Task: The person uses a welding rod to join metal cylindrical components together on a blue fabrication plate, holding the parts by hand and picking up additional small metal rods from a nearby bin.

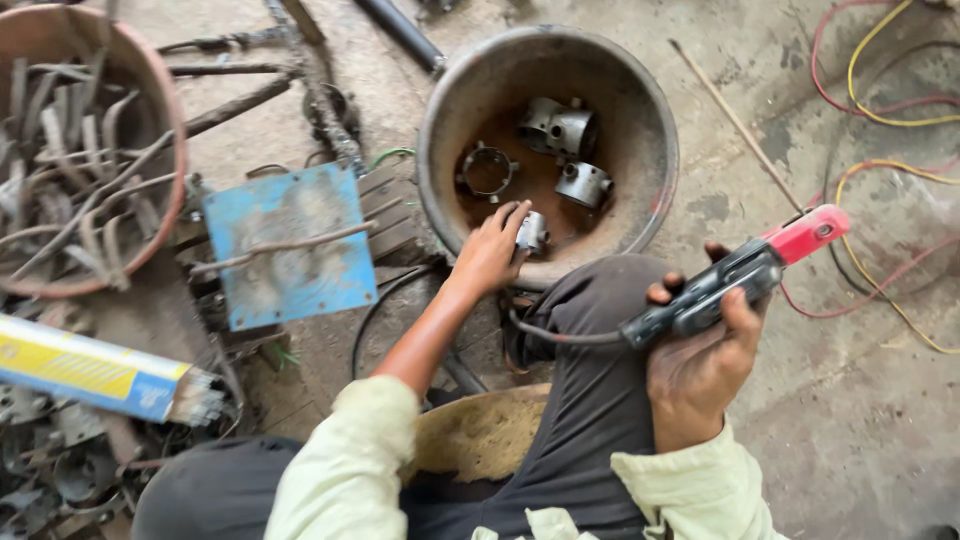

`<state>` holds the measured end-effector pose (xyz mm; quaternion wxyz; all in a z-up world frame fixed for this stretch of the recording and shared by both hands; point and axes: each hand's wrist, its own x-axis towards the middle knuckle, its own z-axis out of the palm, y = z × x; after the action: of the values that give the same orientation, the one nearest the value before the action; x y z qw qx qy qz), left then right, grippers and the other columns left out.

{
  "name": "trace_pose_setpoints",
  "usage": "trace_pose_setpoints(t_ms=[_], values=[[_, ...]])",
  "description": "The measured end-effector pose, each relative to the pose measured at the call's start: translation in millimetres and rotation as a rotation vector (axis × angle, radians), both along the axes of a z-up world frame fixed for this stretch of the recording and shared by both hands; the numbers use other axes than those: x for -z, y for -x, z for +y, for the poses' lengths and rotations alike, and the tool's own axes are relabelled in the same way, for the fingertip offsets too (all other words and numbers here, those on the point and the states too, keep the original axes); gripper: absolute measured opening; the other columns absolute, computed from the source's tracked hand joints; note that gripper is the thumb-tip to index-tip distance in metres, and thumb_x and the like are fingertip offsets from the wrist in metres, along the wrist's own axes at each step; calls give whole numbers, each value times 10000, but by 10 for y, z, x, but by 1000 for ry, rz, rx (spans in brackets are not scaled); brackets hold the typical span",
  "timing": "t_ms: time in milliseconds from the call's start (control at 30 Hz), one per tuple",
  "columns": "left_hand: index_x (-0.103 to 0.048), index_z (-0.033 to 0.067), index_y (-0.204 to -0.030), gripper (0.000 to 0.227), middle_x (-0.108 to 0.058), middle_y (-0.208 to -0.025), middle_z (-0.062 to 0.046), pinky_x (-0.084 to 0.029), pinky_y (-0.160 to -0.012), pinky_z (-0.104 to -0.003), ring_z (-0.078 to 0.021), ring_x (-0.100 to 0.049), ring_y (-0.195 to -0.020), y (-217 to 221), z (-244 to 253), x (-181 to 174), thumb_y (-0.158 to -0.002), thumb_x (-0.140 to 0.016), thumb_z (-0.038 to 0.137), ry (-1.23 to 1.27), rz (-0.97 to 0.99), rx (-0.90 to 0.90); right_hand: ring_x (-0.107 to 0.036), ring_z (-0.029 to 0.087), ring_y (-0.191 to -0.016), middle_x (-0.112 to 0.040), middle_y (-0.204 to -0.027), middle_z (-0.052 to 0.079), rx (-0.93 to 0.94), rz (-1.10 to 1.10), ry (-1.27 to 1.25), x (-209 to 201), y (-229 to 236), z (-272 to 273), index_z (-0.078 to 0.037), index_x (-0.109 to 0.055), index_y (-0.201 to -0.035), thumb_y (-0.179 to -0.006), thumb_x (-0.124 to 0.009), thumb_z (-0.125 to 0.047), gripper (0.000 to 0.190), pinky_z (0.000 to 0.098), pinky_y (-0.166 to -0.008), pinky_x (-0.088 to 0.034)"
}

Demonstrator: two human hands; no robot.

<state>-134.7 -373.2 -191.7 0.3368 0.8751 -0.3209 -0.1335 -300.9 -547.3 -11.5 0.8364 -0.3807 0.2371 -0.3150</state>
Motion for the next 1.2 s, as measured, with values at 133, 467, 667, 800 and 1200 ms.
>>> trace_pose_setpoints(t_ms=[133, 467, 667, 800, 1200], values=[[-250, 134, -1561, 1010, -377, -1564, -120, -488, -992, -566, -332, -435, -1395, -210, -527, 1099, -726, -816, 179, -422, 38, 69, -601, 298, -1092, -513, -1491, 153, -19, 12, 2, -85, 19, 71, -106, -397, -1570, -998, -667, -261, 651, 453, -913, -508], [-521, 100, -1305, 508, -590, -1306, -116, -462, -1085, -613, -333, -582, -1270, -287, -798, 2302, -879, -776, 207, -495, -20, -8, -598, 316, -1073, -482, -1496, 178, -60, 29, 40, -115, -36, 73, -86, -384, -1576, -926, -751, -236, 761, 453, -887, -488], [-520, 13, -1223, 720, -668, -1179, -185, -504, -919, -514, -347, -648, -1098, -767, -737, 733, -681, -912, 277, 70, 299, -463, -615, 311, -1037, -500, -1441, 174, -66, 3, 65, -66, -164, 121, -89, -389, -1527, -940, -701, -189, 673, 458, -856, -509], [-603, 32, -1242, 425, -758, -1117, -173, -567, -932, -390, -277, -746, -1045, -770, -333, -542, -863, -778, 116, 578, 184, -478, -635, 309, -1011, -526, -1395, 161, -85, -52, 71, 30, -259, 186, -102, -401, -1477, -955, -658, -145, 584, 465, -842, -542], [-707, 10, -1256, 405, -744, -1119, -204, -609, -842, -374, -292, -752, -996, 181, 2363, -1623, -877, -790, 124, 253, -313, -670, -675, 290, -953, -554, -1364, 165, -173, -155, 142, 199, -405, 461, -107, -332, -1493, -974, -662, -13, 622, 416, -793, -581]])
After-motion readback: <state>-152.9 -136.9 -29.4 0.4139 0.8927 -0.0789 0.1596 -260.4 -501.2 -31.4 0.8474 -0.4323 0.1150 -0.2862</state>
